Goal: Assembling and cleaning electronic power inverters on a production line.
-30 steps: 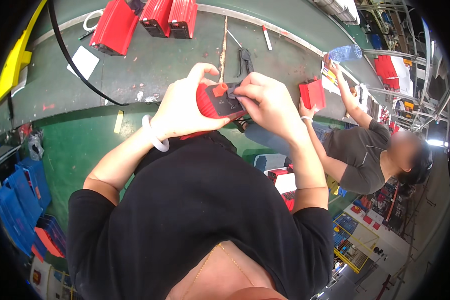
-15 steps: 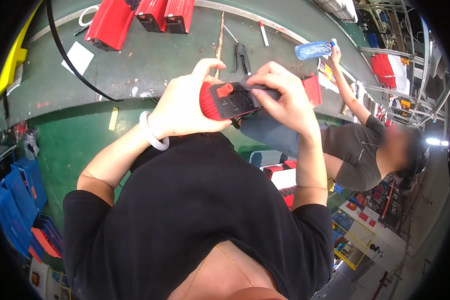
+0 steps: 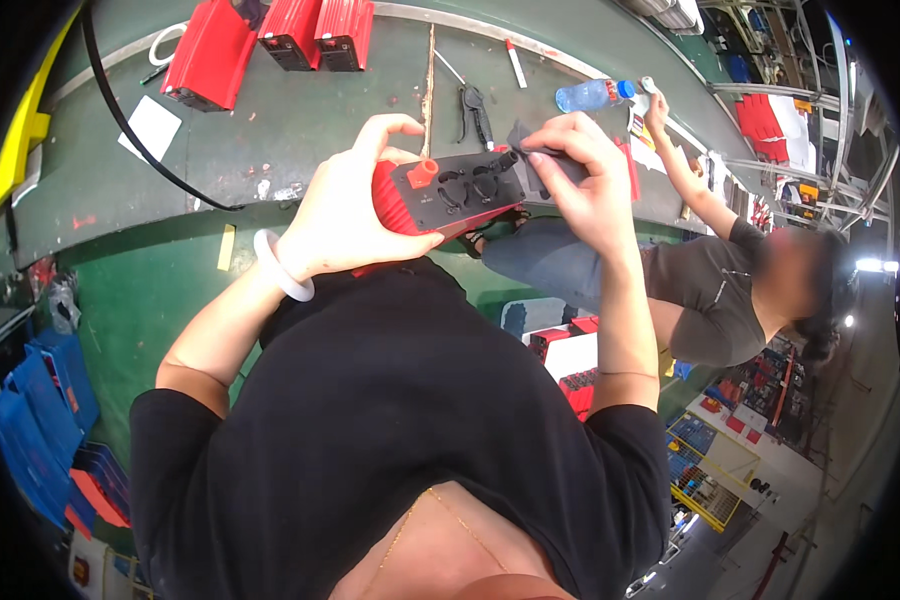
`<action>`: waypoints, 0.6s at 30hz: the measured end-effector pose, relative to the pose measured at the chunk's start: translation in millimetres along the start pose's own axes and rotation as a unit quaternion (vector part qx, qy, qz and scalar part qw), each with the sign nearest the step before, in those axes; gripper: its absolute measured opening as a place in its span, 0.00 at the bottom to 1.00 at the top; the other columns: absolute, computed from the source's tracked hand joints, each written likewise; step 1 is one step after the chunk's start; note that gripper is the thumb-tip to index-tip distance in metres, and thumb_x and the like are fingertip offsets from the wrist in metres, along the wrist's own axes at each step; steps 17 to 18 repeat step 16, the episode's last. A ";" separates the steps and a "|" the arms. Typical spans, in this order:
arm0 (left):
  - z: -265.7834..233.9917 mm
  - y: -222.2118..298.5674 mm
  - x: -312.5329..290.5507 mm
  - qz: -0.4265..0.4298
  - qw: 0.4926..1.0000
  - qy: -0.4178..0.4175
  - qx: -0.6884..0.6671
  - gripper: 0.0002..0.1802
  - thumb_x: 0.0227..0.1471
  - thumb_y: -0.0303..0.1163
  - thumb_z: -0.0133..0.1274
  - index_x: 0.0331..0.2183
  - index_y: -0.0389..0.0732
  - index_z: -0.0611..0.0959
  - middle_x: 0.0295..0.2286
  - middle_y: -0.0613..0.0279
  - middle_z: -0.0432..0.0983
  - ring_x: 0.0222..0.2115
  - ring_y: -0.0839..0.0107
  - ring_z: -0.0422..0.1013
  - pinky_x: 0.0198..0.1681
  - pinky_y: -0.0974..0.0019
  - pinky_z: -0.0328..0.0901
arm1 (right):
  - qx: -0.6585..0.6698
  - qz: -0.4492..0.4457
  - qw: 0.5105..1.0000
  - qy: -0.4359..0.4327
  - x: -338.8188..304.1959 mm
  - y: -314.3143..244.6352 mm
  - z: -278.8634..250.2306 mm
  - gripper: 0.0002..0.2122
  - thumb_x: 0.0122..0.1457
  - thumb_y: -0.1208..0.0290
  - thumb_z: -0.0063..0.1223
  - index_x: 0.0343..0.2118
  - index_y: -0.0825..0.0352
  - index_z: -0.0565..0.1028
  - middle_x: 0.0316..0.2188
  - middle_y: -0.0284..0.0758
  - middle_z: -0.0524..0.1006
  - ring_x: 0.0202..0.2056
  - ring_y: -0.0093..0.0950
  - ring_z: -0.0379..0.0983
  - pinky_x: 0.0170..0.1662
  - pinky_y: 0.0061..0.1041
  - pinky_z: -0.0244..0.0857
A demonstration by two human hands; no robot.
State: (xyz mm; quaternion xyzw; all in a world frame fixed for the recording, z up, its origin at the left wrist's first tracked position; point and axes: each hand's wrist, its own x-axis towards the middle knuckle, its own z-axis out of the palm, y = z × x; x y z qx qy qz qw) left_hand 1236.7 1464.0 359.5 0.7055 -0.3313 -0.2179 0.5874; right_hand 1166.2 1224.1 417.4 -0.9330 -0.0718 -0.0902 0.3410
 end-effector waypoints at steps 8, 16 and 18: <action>4.1 -2.1 1.3 -0.001 1.000 -0.008 0.007 0.44 0.25 0.36 0.67 0.46 0.41 0.63 0.33 0.53 0.77 0.33 0.59 0.74 0.40 0.63 0.66 | -0.034 -0.071 0.993 -0.093 -9.7 -13.7 32.5 0.10 0.43 0.82 0.56 0.31 0.65 0.77 0.28 0.34 0.72 0.30 0.31 0.71 0.32 0.25 0.67; 2.2 -5.5 0.8 0.000 1.000 -0.020 0.009 0.44 0.27 0.38 0.67 0.48 0.43 0.62 0.35 0.53 0.77 0.35 0.60 0.74 0.42 0.62 0.66 | -0.103 -0.024 0.991 -0.080 -20.9 4.4 17.6 0.11 0.44 0.78 0.58 0.33 0.66 0.77 0.31 0.34 0.73 0.34 0.33 0.73 0.35 0.27 0.68; 2.2 -5.5 0.8 0.000 1.000 -0.020 0.009 0.44 0.27 0.38 0.67 0.48 0.43 0.62 0.35 0.53 0.77 0.35 0.60 0.74 0.42 0.62 0.66 | -0.103 -0.024 0.991 -0.080 -20.9 4.4 17.6 0.11 0.44 0.78 0.58 0.33 0.66 0.77 0.31 0.34 0.73 0.34 0.33 0.73 0.35 0.27 0.68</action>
